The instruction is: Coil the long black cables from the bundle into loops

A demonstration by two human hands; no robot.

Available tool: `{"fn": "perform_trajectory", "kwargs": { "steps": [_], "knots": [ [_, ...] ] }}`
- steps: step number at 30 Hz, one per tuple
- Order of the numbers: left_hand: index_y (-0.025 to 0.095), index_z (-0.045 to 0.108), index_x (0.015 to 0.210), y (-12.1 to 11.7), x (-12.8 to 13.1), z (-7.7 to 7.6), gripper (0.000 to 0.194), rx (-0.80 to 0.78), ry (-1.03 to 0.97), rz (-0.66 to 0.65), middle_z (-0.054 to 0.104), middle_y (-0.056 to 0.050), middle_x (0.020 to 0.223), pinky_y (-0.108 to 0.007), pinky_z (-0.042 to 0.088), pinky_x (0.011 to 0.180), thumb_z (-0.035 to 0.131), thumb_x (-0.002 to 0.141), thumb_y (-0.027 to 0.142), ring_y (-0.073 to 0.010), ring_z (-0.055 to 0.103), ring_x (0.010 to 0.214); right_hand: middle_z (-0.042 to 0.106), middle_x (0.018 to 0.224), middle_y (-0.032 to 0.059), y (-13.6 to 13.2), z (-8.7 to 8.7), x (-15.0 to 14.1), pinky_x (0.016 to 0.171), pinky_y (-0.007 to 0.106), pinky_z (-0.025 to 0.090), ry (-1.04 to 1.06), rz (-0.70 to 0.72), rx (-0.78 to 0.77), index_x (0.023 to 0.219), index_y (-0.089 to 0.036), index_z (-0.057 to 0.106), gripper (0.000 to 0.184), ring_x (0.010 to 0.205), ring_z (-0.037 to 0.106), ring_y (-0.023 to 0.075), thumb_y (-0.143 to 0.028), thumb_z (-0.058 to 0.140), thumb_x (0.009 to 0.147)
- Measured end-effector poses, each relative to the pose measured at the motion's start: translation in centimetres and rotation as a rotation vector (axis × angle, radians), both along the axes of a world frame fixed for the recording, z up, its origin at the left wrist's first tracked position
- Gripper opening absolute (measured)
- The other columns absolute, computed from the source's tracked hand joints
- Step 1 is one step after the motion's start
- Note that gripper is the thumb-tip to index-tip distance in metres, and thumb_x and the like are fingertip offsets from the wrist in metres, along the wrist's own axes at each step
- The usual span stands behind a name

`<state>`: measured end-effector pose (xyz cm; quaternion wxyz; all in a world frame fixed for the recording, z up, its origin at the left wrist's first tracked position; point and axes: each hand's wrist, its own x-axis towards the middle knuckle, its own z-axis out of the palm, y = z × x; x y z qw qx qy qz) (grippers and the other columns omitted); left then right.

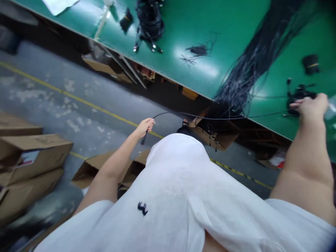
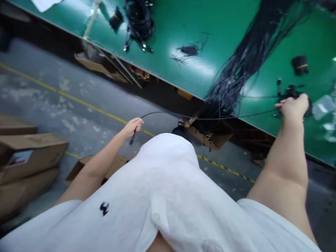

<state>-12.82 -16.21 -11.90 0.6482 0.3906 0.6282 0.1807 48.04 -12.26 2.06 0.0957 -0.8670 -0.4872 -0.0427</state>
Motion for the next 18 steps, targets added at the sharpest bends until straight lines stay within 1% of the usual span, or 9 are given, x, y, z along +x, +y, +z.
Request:
{"fn": "perform_trajectory", "kwargs": {
  "steps": [2,4,7,9,10,11,13,16,18],
  "knots": [
    [0.019,0.055,0.081,0.4,1.9,1.5,0.024,-0.006,-0.065,0.057,0.031,0.008,0.054,-0.019,0.021,0.044,0.053,0.09,0.041,-0.0064,0.024,0.043,0.062,0.099,0.0313,0.3,-2.5,-4.4,0.077,0.035,0.052,0.017,0.081,-0.152,0.097,0.005,0.064,0.041,0.09,0.066,0.0178,-0.034,0.049,0.098],
    [0.017,0.061,0.089,1.0,4.4,3.4,0.026,-0.04,-0.291,0.05,0.038,0.006,0.06,-0.019,0.018,0.041,0.058,0.088,0.043,-0.005,0.025,0.044,0.054,0.124,0.0379,0.6,-4.2,-11.0,0.093,0.042,0.047,0.067,0.306,-0.29,0.126,0.003,0.058,0.054,0.12,0.057,0.0268,-0.036,0.065,0.089],
    [0.016,0.066,0.108,1.4,7.6,6.7,0.036,-0.117,-0.505,-0.066,0.049,0.002,0.068,-0.019,0.021,0.039,0.067,0.083,0.043,-0.0051,0.035,0.046,0.045,0.144,0.0258,0.5,-5.6,-22.9,0.105,0.046,0.039,0.291,0.83,-0.3,0.149,-0.012,0.04,0.082,0.132,0.046,0.0326,-0.042,0.073,0.081],
    [0.016,0.067,0.112,1.3,8.1,9.0,0.04,-0.158,-0.529,-0.148,0.053,0.001,0.068,-0.021,0.024,0.038,0.071,0.081,0.04,-0.0056,0.037,0.046,0.055,0.136,0.0181,0.5,-7.0,-29.1,0.102,0.043,0.041,0.553,1.16,-0.348,0.145,-0.016,0.046,0.071,0.123,0.053,0.0293,-0.045,0.068,0.084],
    [0.015,0.067,0.11,1.2,7.5,10.1,0.038,-0.133,-0.517,-0.128,0.052,0.001,0.066,-0.021,0.024,0.038,0.073,0.08,0.038,-0.0054,0.035,0.045,0.062,0.126,0.0149,0.5,-7.9,-30.8,0.096,0.039,0.045,0.686,1.226,-0.412,0.139,-0.017,0.052,0.059,0.113,0.058,0.026,-0.046,0.061,0.088],
    [0.015,0.068,0.108,1.3,6.5,11.1,0.034,-0.076,-0.498,-0.06,0.05,0.002,0.062,-0.021,0.023,0.037,0.073,0.082,0.036,-0.0051,0.033,0.044,0.067,0.115,0.012,0.6,-8.9,-31.3,0.089,0.035,0.047,0.792,1.229,-0.475,0.132,-0.017,0.057,0.048,0.101,0.062,0.0227,-0.045,0.052,0.093],
    [0.018,0.067,0.108,1.6,3.0,12.8,0.026,0.12,-0.454,0.183,0.041,0.005,0.057,-0.019,0.022,0.037,0.064,0.091,0.037,-0.0051,0.027,0.043,0.07,0.098,0.0091,0.6,-11.1,-29.2,0.076,0.029,0.048,0.857,1.025,-0.529,0.118,-0.016,0.063,0.042,0.082,0.062,0.0183,-0.042,0.037,0.099],
    [0.025,0.063,0.115,2.2,-2.8,14.5,0.037,0.423,-0.4,0.552,0.035,0.006,0.056,-0.015,0.021,0.036,0.03,0.106,0.037,-0.0059,0.023,0.043,0.071,0.096,0.0102,0.0,-13.0,-21.7,0.069,0.027,0.044,0.605,0.648,-0.458,0.104,-0.016,0.065,0.038,0.079,0.063,0.0195,-0.037,0.034,0.098],
    [0.024,0.063,0.115,2.3,-4.5,14.4,0.041,0.435,-0.354,0.647,0.038,0.007,0.057,-0.013,0.019,0.035,0.023,0.107,0.03,-0.0046,0.021,0.041,0.072,0.098,0.0104,-1.3,-12.6,-18.1,0.067,0.027,0.041,0.404,0.652,-0.505,0.099,-0.018,0.066,0.034,0.082,0.065,0.0219,-0.036,0.038,0.097]
  ]
}}
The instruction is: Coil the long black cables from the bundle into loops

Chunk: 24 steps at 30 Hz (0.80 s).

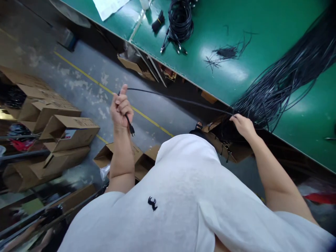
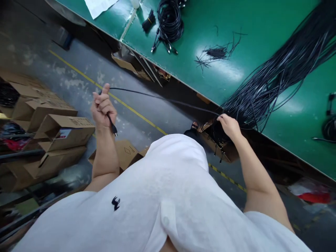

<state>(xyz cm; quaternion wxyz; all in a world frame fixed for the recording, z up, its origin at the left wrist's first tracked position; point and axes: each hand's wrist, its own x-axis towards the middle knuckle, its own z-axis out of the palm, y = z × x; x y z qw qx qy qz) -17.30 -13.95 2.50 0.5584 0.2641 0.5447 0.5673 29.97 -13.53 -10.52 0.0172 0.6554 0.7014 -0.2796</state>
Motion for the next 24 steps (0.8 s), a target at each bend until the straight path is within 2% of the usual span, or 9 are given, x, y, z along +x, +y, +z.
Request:
{"fn": "perform_trajectory", "kwargs": {
  "steps": [1,3,6,8,11,14,17,20,24],
  "knots": [
    [0.023,0.063,0.116,-0.1,0.3,-0.4,0.037,-0.066,0.026,-0.028,0.042,0.007,0.058,-0.013,0.02,0.035,0.028,0.106,0.027,-0.0032,0.022,0.04,0.072,0.097,0.0098,-0.9,0.7,0.5,0.065,0.027,0.039,-0.045,0.11,-0.013,0.097,-0.018,0.067,0.033,0.082,0.065,0.0221,-0.038,0.04,0.097],
    [0.02,0.06,0.124,-0.7,3.0,-1.9,0.028,-0.243,0.093,-0.24,0.057,0.006,0.067,-0.013,0.03,0.04,0.044,0.101,0.027,-0.0014,0.038,0.043,0.072,0.094,0.0072,-2.6,2.9,-1.0,0.062,0.026,0.037,0.006,0.408,-0.052,0.094,-0.02,0.067,0.034,0.081,0.065,0.0204,-0.042,0.042,0.098],
    [0.018,0.055,0.135,-2.0,9.7,-4.1,0.045,-0.282,0.094,-0.662,0.071,-0.006,0.101,-0.022,0.052,0.071,0.06,0.093,0.032,-0.0116,0.067,0.082,0.071,0.087,0.0043,-3.3,7.2,-6.5,0.062,0.024,0.036,0.228,0.69,-0.005,0.09,-0.021,0.067,0.04,0.079,0.064,0.0162,-0.044,0.038,0.101],
    [0.018,0.057,0.135,-2.8,13.2,-4.8,0.046,-0.215,0.04,-0.904,0.071,-0.008,0.11,-0.027,0.051,0.086,0.061,0.092,0.033,-0.0164,0.066,0.099,0.07,0.086,0.0054,-1.8,9.3,-9.2,0.064,0.025,0.037,0.275,0.619,0.113,0.089,-0.019,0.068,0.041,0.079,0.063,0.016,-0.042,0.036,0.102],
    [0.014,0.064,0.125,-3.3,14.6,-4.2,0.039,-0.201,-0.09,-1.07,0.068,-0.003,0.08,-0.023,0.051,0.074,0.06,0.092,0.033,-0.0111,0.063,0.074,0.071,0.092,0.007,1.7,10.1,-9.0,0.07,0.026,0.04,0.294,0.401,0.228,0.092,-0.018,0.069,0.036,0.085,0.064,0.018,-0.042,0.043,0.099],
    [0.009,0.069,0.107,-2.7,12.4,-2.6,0.034,-0.295,-0.33,-0.948,0.039,0.008,0.049,-0.016,0.034,0.04,0.055,0.095,0.037,-0.0037,0.032,0.038,0.071,0.093,0.0059,3.9,7.9,-5.2,0.077,0.028,0.043,0.386,0.266,0.179,0.09,-0.019,0.069,0.037,0.087,0.064,0.0188,-0.046,0.045,0.096],
    [0.01,0.068,0.1,-1.7,9.3,-0.8,0.045,-0.311,-0.487,-0.582,0.014,0.013,0.043,-0.014,0.011,0.027,0.035,0.103,0.041,-0.0025,0.004,0.03,0.07,0.09,0.0064,3.8,4.7,-0.7,0.083,0.031,0.045,0.42,0.119,0.103,0.081,-0.019,0.065,0.041,0.087,0.064,0.0198,-0.046,0.037,0.095],
    [0.013,0.065,0.104,-1.4,7.3,0.6,0.051,-0.344,-0.509,-0.26,0.008,0.013,0.043,-0.014,0.001,0.025,0.022,0.106,0.041,-0.003,-0.003,0.03,0.069,0.088,0.0089,2.6,2.8,2.2,0.084,0.033,0.045,0.403,-0.004,0.016,0.077,-0.02,0.063,0.038,0.086,0.062,0.0202,-0.045,0.039,0.093],
    [0.015,0.065,0.108,-1.9,7.1,1.1,0.05,-0.342,-0.488,-0.106,0.01,0.012,0.043,-0.016,-0.001,0.026,0.022,0.106,0.041,-0.0028,0.0,0.028,0.067,0.091,0.0103,1.6,1.3,4.0,0.083,0.031,0.044,0.447,-0.083,-0.021,0.084,-0.02,0.063,0.029,0.084,0.06,0.0182,-0.042,0.045,0.089]
  ]
}}
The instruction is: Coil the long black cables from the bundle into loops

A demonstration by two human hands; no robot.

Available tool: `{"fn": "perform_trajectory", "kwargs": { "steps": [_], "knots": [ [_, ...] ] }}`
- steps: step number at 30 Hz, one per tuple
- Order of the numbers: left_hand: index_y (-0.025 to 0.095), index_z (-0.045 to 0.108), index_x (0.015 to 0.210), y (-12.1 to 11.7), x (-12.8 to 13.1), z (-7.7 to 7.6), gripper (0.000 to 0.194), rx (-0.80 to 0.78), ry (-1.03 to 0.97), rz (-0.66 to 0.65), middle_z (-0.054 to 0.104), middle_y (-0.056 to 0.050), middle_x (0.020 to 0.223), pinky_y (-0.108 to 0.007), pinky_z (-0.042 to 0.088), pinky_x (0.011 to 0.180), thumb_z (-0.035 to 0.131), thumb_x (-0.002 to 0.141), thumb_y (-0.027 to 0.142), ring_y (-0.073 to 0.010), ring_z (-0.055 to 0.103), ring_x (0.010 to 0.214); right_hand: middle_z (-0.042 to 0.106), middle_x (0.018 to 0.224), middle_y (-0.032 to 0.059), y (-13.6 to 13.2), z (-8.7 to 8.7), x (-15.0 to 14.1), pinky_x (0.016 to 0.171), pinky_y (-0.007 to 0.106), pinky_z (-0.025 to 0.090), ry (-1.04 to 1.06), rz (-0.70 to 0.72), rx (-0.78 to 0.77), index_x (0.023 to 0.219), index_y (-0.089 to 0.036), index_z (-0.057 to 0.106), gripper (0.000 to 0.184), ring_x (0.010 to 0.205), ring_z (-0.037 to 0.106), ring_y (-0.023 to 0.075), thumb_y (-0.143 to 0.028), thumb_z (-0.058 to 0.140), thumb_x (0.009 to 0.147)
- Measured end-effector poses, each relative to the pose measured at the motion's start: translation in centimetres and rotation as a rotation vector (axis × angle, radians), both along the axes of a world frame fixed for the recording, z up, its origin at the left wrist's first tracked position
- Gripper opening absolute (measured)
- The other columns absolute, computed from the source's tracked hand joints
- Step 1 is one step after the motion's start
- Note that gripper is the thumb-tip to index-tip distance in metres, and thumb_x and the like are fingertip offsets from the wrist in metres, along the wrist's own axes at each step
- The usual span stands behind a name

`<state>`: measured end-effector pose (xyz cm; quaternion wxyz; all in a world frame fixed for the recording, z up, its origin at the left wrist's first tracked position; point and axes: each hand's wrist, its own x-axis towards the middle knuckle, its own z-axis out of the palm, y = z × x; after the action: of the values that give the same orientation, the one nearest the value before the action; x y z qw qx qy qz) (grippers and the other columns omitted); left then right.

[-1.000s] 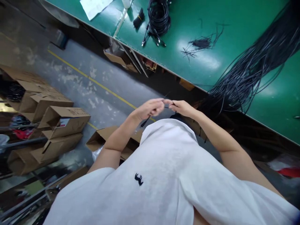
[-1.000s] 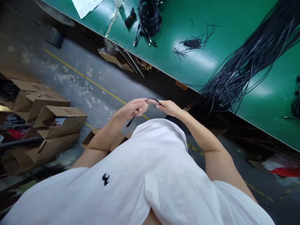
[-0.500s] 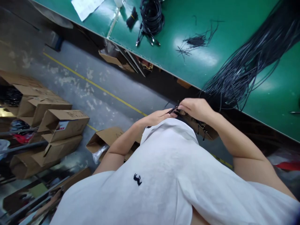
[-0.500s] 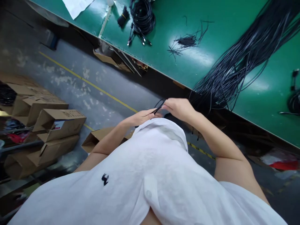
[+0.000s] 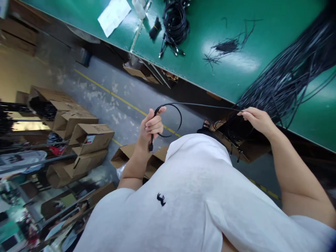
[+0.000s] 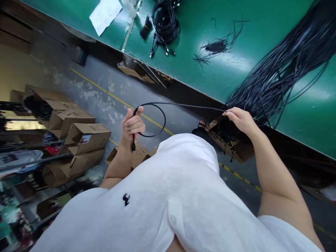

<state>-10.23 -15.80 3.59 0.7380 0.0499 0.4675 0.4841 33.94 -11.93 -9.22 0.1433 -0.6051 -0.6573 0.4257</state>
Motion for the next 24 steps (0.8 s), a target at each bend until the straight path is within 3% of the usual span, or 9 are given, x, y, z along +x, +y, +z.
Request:
{"fn": "perform_trajectory", "kwargs": {
  "steps": [3,6,9,11,14,16,19,24],
  "knots": [
    [0.016,0.063,0.119,-0.3,0.0,0.2,0.046,0.082,0.011,0.089,0.011,0.013,0.042,-0.015,0.001,0.025,0.026,0.105,0.041,-0.003,0.002,0.027,0.068,0.094,0.0109,0.0,-1.9,0.5,0.086,0.032,0.044,-0.005,-0.022,-0.029,0.086,-0.02,0.064,0.026,0.087,0.06,0.019,-0.038,0.045,0.088],
    [0.018,0.058,0.131,-0.4,0.0,0.6,0.043,0.101,-0.025,0.109,0.02,0.012,0.041,-0.012,0.008,0.025,0.03,0.105,0.038,-0.003,0.013,0.025,0.07,0.101,0.0131,0.0,-3.3,0.0,0.089,0.035,0.044,-0.104,0.076,-0.076,0.086,-0.02,0.066,0.028,0.094,0.062,0.0228,-0.037,0.045,0.088],
    [0.016,0.054,0.137,-0.2,0.2,0.5,0.042,-0.005,-0.081,-0.006,0.047,0.005,0.054,-0.009,0.022,0.03,0.031,0.105,0.03,-0.0026,0.039,0.036,0.07,0.111,0.0126,0.0,-2.6,-1.4,0.092,0.036,0.045,-0.128,0.156,0.002,0.096,-0.019,0.07,0.036,0.103,0.063,0.0262,-0.045,0.046,0.09],
    [0.012,0.053,0.136,-0.1,0.6,-0.2,0.043,-0.073,-0.095,-0.089,0.055,0.001,0.063,-0.009,0.026,0.032,0.031,0.105,0.03,-0.0032,0.044,0.041,0.071,0.111,0.0096,0.4,-1.1,-2.5,0.089,0.035,0.046,-0.089,0.17,0.041,0.11,-0.019,0.069,0.042,0.097,0.065,0.0246,-0.05,0.05,0.088],
    [0.009,0.059,0.128,-0.4,1.2,-1.4,0.045,-0.065,-0.099,-0.135,0.046,0.005,0.055,-0.01,0.024,0.032,0.031,0.105,0.036,-0.0036,0.034,0.037,0.073,0.102,0.0062,1.6,0.9,-3.4,0.081,0.031,0.047,-0.106,0.127,-0.003,0.126,-0.022,0.065,0.048,0.079,0.065,0.0196,-0.05,0.049,0.09],
    [0.008,0.064,0.121,-0.7,1.6,-2.1,0.043,-0.02,-0.098,-0.143,0.04,0.006,0.051,-0.011,0.026,0.034,0.035,0.104,0.036,-0.0041,0.031,0.037,0.073,0.107,0.0065,2.6,1.5,-3.4,0.082,0.03,0.045,-0.19,0.076,-0.01,0.128,-0.023,0.065,0.046,0.086,0.066,0.0207,-0.046,0.045,0.093],
    [0.007,0.068,0.113,-1.1,2.2,-2.7,0.035,0.027,-0.093,-0.263,0.041,0.005,0.053,-0.013,0.03,0.037,0.049,0.098,0.032,-0.0049,0.035,0.041,0.07,0.121,0.0046,3.6,1.6,-3.2,0.088,0.03,0.043,-0.277,0.056,-0.007,0.126,-0.026,0.067,0.043,0.107,0.063,0.0244,-0.044,0.044,0.094],
    [0.007,0.073,0.097,-2.0,3.0,-2.9,0.035,0.088,-0.128,-0.565,0.029,0.008,0.047,-0.014,0.021,0.031,0.061,0.089,0.039,-0.0032,0.02,0.034,0.072,0.114,0.0093,4.8,0.5,-3.2,0.082,0.032,0.043,-0.261,0.082,0.032,0.121,-0.021,0.069,0.041,0.097,0.064,0.0244,-0.042,0.048,0.093]
  ]
}}
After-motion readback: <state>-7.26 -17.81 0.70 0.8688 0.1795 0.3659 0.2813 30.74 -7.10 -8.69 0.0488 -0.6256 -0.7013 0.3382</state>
